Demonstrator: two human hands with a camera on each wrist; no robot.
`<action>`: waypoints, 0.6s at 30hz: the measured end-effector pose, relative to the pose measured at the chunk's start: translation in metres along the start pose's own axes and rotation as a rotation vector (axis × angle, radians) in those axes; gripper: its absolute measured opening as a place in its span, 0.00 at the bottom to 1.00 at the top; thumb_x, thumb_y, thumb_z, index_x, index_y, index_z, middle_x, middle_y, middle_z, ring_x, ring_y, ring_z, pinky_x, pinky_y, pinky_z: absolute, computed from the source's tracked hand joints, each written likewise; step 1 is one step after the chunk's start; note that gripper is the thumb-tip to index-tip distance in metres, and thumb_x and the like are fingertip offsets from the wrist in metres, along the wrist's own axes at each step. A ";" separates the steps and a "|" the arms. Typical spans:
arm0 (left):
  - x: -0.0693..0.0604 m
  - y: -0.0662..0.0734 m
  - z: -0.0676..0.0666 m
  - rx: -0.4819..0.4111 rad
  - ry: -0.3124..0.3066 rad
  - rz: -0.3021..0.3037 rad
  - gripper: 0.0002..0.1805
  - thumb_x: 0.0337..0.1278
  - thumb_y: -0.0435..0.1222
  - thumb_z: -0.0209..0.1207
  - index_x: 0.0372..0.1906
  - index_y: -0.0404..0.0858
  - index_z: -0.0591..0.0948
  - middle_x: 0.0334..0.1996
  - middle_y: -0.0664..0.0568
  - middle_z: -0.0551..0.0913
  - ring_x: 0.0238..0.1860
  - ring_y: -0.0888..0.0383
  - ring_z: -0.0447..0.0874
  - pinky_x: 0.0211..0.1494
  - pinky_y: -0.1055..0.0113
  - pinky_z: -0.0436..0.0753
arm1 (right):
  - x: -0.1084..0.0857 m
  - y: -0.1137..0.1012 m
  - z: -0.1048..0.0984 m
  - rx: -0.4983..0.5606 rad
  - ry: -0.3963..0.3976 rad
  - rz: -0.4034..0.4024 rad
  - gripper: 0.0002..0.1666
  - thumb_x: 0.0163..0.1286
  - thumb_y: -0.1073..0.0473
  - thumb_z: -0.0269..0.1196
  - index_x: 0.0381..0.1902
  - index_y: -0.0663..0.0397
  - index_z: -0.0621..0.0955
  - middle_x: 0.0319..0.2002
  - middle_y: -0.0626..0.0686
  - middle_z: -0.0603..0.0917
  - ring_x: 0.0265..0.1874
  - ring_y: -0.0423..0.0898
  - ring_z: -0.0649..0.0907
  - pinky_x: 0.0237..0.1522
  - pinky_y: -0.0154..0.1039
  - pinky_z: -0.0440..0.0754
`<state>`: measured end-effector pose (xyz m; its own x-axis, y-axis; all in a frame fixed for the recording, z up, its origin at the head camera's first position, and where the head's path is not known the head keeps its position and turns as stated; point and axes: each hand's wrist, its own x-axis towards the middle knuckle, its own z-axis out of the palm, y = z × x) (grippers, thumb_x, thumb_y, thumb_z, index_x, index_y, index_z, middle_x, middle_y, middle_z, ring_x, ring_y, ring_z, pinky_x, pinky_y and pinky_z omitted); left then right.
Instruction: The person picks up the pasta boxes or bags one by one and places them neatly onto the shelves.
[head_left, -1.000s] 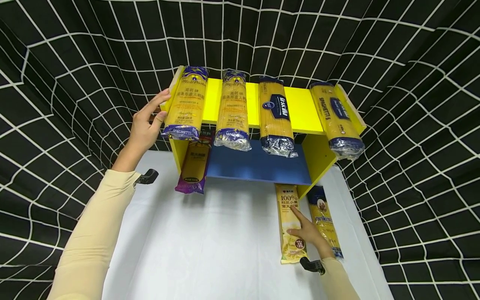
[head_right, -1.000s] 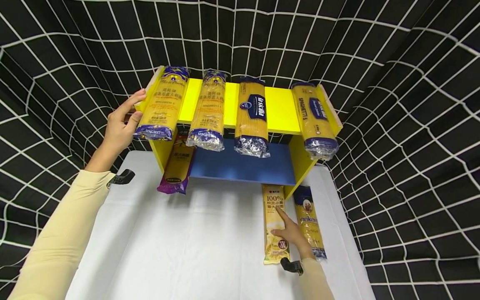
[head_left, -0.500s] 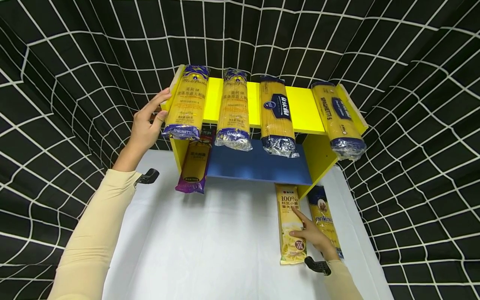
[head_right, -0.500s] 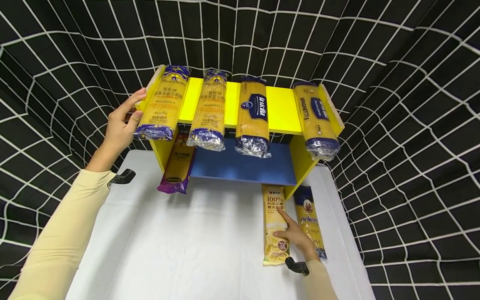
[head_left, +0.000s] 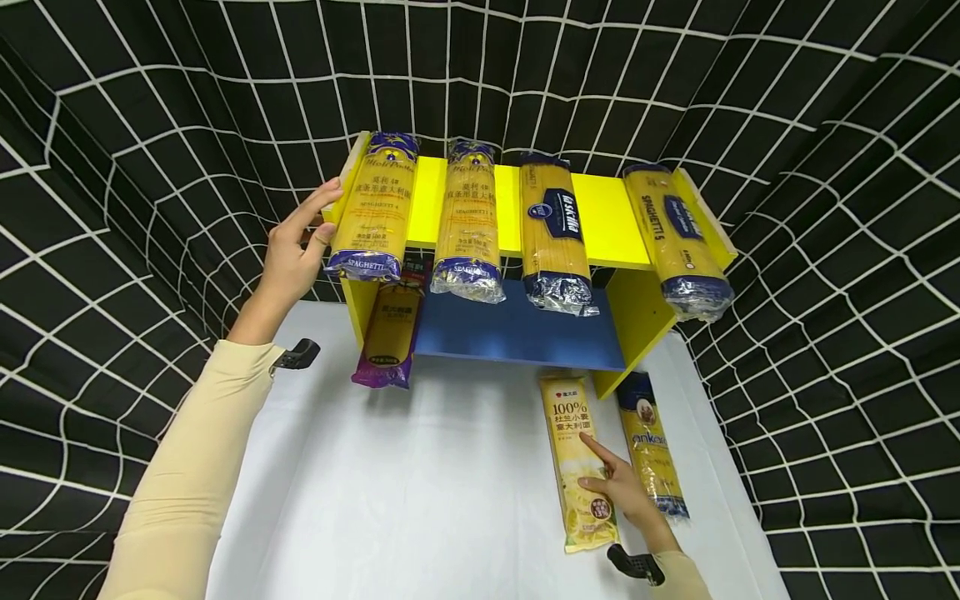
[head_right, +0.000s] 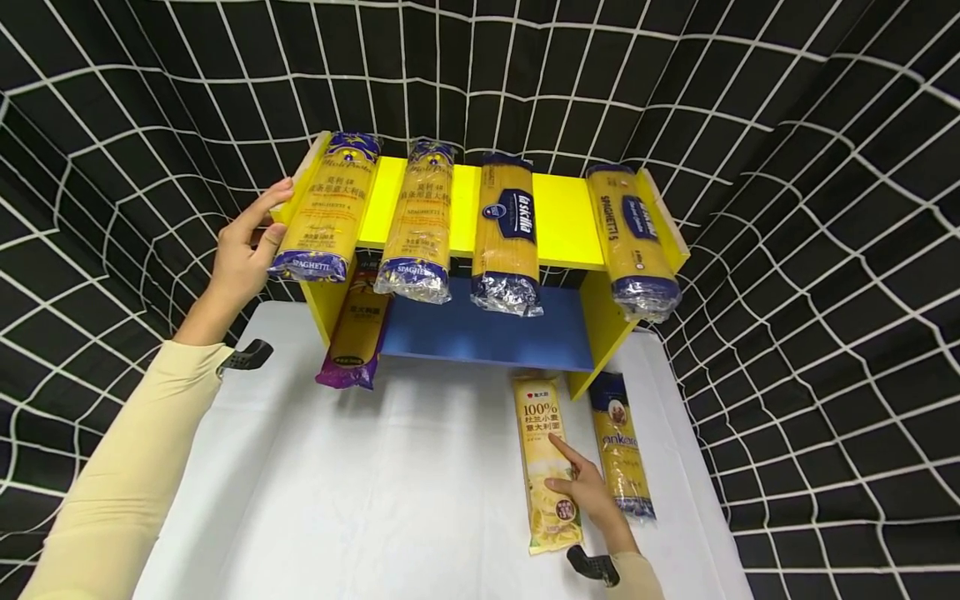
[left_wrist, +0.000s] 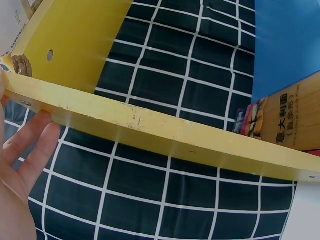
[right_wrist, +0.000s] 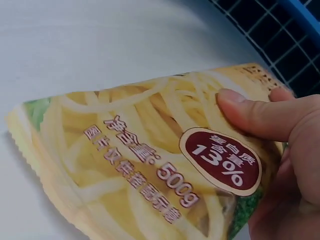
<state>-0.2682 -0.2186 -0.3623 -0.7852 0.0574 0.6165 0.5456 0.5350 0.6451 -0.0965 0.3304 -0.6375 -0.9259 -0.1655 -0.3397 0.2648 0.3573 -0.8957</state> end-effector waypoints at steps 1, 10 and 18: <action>0.000 0.000 0.000 0.001 -0.001 0.000 0.24 0.71 0.38 0.53 0.69 0.54 0.73 0.73 0.68 0.66 0.57 0.77 0.74 0.45 0.86 0.75 | -0.002 0.000 0.003 0.013 -0.016 -0.001 0.50 0.60 0.61 0.71 0.77 0.40 0.61 0.80 0.56 0.54 0.64 0.36 0.73 0.52 0.25 0.78; -0.001 0.000 -0.001 0.013 -0.004 -0.002 0.24 0.71 0.37 0.53 0.69 0.54 0.73 0.74 0.67 0.66 0.57 0.77 0.74 0.46 0.87 0.75 | -0.022 -0.006 0.023 0.072 -0.252 -0.111 0.47 0.65 0.64 0.66 0.78 0.50 0.58 0.79 0.63 0.49 0.58 0.24 0.75 0.55 0.25 0.78; 0.000 -0.001 0.000 0.006 -0.002 0.002 0.24 0.71 0.38 0.53 0.69 0.54 0.73 0.74 0.68 0.66 0.56 0.81 0.72 0.46 0.87 0.75 | -0.029 -0.026 0.037 0.101 -0.413 -0.215 0.43 0.68 0.69 0.61 0.78 0.54 0.58 0.78 0.67 0.51 0.60 0.29 0.77 0.55 0.29 0.81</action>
<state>-0.2690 -0.2189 -0.3624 -0.7850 0.0604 0.6166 0.5453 0.5397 0.6414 -0.0667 0.2925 -0.6153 -0.7831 -0.5850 -0.2109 0.1226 0.1873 -0.9746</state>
